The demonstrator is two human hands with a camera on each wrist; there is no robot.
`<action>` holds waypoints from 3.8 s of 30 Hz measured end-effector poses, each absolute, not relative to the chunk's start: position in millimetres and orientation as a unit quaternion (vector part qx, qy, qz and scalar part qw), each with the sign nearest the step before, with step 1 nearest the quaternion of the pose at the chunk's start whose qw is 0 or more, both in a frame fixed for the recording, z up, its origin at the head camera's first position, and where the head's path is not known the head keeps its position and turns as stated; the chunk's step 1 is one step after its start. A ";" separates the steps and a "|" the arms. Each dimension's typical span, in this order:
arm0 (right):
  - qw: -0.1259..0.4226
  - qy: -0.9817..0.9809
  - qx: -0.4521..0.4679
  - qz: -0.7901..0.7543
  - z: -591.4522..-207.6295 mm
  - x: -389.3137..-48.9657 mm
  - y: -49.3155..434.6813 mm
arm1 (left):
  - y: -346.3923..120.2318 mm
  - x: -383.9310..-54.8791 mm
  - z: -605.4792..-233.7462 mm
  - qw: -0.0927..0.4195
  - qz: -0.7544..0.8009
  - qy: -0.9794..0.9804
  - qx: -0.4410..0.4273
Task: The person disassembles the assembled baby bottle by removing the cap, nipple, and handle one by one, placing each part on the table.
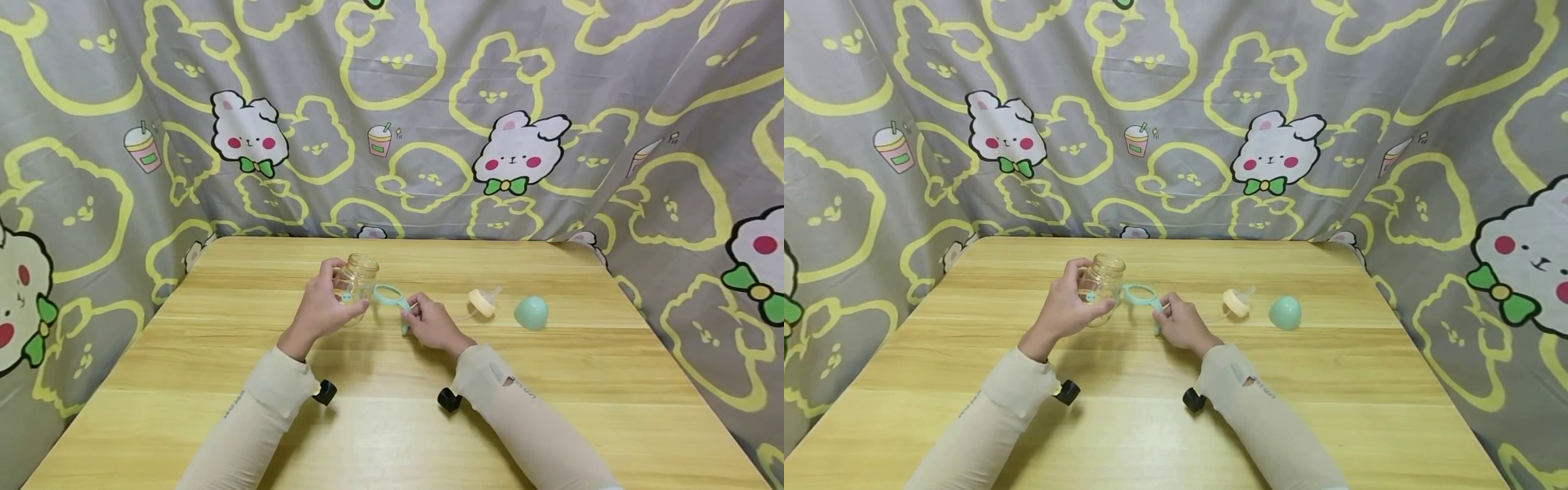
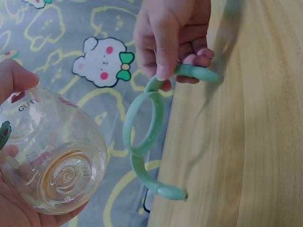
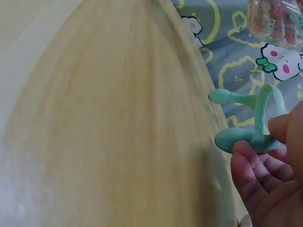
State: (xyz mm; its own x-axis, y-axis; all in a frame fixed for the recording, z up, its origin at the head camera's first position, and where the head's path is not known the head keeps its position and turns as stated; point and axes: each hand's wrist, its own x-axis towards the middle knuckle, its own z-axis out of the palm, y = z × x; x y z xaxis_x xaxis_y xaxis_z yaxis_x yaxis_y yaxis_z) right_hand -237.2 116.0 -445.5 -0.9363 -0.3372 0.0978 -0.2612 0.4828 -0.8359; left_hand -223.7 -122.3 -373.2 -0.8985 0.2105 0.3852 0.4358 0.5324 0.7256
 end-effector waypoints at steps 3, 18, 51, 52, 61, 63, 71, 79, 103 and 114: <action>0.044 0.862 -0.173 -0.474 -445.5 -237.3 115.3 | -122.1 -222.8 -373.1 0.125 -0.445 -0.866 -0.188; 0.032 0.894 -0.161 -0.418 -447.1 -240.4 113.7 | -124.0 -220.9 -373.6 0.125 -0.444 -0.867 -0.190; -0.212 0.967 -0.110 -0.091 -408.1 -230.7 237.0 | -138.3 -224.7 -387.0 0.083 -0.450 -0.880 -0.130; -0.212 0.967 -0.105 -0.093 -408.3 -229.3 242.3 | -139.6 -225.2 -387.9 0.081 -0.449 -0.881 -0.126; -0.193 0.973 -0.066 -0.112 -406.3 -215.2 281.6 | -155.8 -231.8 -395.4 0.078 -0.422 -0.898 -0.098; -0.188 0.973 -0.059 -0.117 -405.1 -213.1 288.7 | -158.5 -233.5 -396.8 0.073 -0.416 -0.902 -0.090; -0.174 0.975 -0.037 -0.132 -401.0 -206.6 308.7 | -162.8 -239.9 -400.3 0.068 -0.401 -0.911 -0.061; -0.172 0.975 -0.030 -0.138 -403.6 -203.8 318.8 | -170.4 -248.6 -408.1 0.076 -0.383 -0.920 -0.028; -0.195 0.970 -0.016 -0.143 -414.2 -195.6 336.3 | -182.7 -251.5 -418.1 0.066 -0.388 -0.919 -0.014; -0.193 0.970 -0.006 -0.149 -413.5 -185.5 349.5 | -204.7 -234.8 -409.4 0.087 -0.340 -0.934 -0.064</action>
State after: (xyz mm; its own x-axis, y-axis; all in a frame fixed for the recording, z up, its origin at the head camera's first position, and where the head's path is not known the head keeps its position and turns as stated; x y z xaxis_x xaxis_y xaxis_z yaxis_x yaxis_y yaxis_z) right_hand -185.5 349.5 -413.5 -0.9253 0.0460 0.3764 -0.0692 0.9554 -0.2869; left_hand -234.8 -204.7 -409.4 -0.9767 0.0607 0.2058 0.1788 0.7605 0.6243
